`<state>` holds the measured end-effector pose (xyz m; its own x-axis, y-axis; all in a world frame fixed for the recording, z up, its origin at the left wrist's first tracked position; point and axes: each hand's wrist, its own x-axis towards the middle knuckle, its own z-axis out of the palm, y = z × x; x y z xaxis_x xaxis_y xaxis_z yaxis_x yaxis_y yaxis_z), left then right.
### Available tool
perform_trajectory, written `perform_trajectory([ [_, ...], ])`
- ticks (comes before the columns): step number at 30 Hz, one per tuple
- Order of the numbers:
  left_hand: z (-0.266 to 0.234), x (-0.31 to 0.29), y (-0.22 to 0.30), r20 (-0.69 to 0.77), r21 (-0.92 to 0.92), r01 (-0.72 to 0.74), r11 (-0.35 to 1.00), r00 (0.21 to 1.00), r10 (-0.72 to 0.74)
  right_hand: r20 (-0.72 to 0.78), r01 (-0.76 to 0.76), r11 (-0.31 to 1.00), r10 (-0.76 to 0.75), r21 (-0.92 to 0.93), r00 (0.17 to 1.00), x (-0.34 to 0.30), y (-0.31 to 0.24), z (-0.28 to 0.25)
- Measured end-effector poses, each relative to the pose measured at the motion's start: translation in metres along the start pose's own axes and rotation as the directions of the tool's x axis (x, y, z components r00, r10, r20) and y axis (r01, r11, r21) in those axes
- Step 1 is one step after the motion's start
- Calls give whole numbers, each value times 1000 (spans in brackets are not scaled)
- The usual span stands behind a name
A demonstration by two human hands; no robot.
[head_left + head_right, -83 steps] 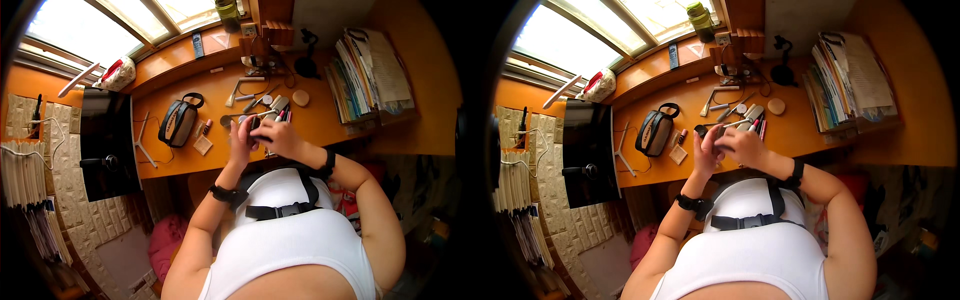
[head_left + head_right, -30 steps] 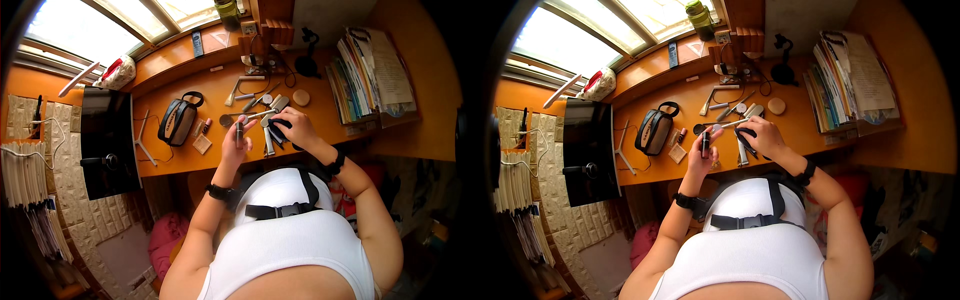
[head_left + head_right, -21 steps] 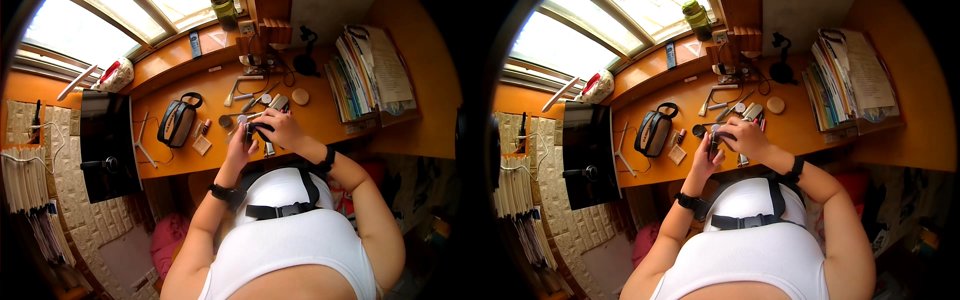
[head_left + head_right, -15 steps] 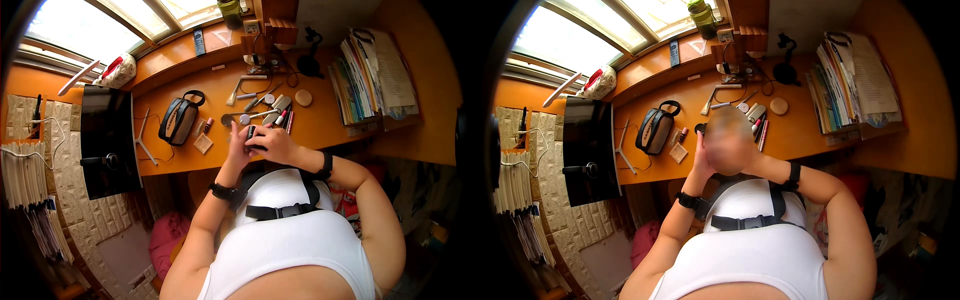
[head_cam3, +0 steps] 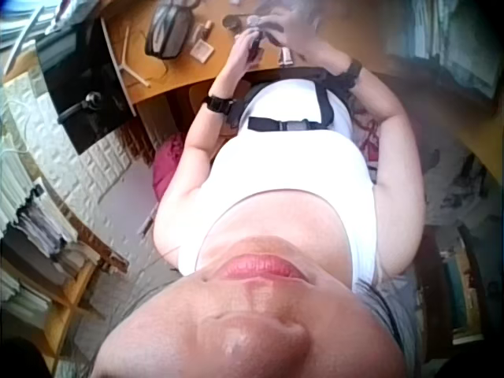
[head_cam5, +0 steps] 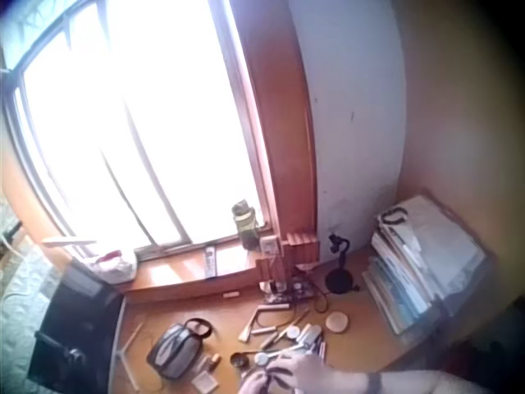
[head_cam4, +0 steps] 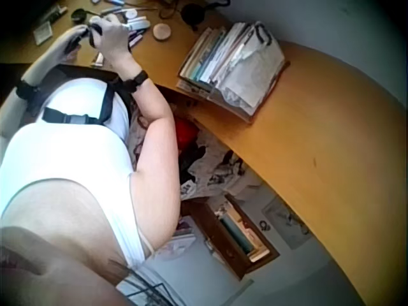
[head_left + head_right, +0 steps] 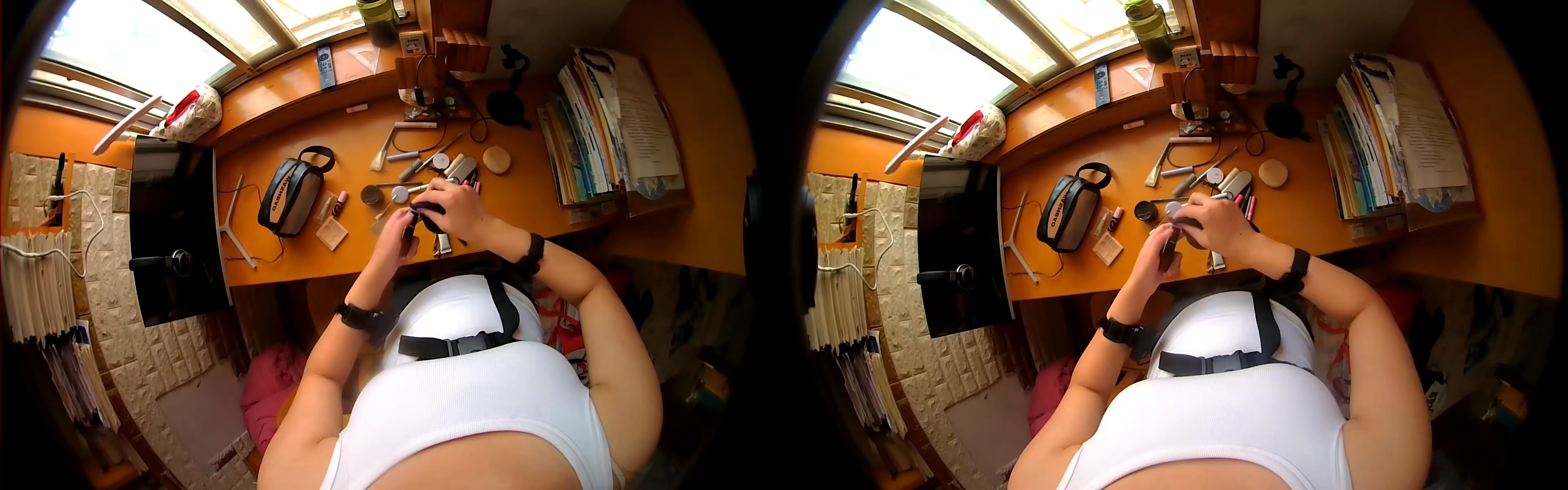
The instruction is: The person cleans various beauty and grooming tools by hand, including tweezers and a compact mirror, using a small dark cloth.
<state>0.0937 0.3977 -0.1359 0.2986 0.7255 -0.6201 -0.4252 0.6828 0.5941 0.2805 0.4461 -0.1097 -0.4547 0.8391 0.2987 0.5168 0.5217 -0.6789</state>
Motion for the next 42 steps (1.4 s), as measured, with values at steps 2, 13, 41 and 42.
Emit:
perform_trajectory([
  [2, -2, -3, -3, 82, 454, -404, 794, 906, 414, -108, -58, 991, 71, 120, 992, 1, -1, -11],
  [13, 20, -31, 21, 339, 801, -568, 190, 691, 639, -16, 69, 985, -67, 159, 998, -2, -23, -32],
  [41, -49, -8, -10, 2, -322, -152, 934, 987, 162, -112, 151, 989, -150, -4, 982, -27, -36, -32],
  [42, -48, -8, -12, 29, -370, -131, 920, 988, 153, -112, 211, 976, -216, -57, 970, -26, -41, -33],
])
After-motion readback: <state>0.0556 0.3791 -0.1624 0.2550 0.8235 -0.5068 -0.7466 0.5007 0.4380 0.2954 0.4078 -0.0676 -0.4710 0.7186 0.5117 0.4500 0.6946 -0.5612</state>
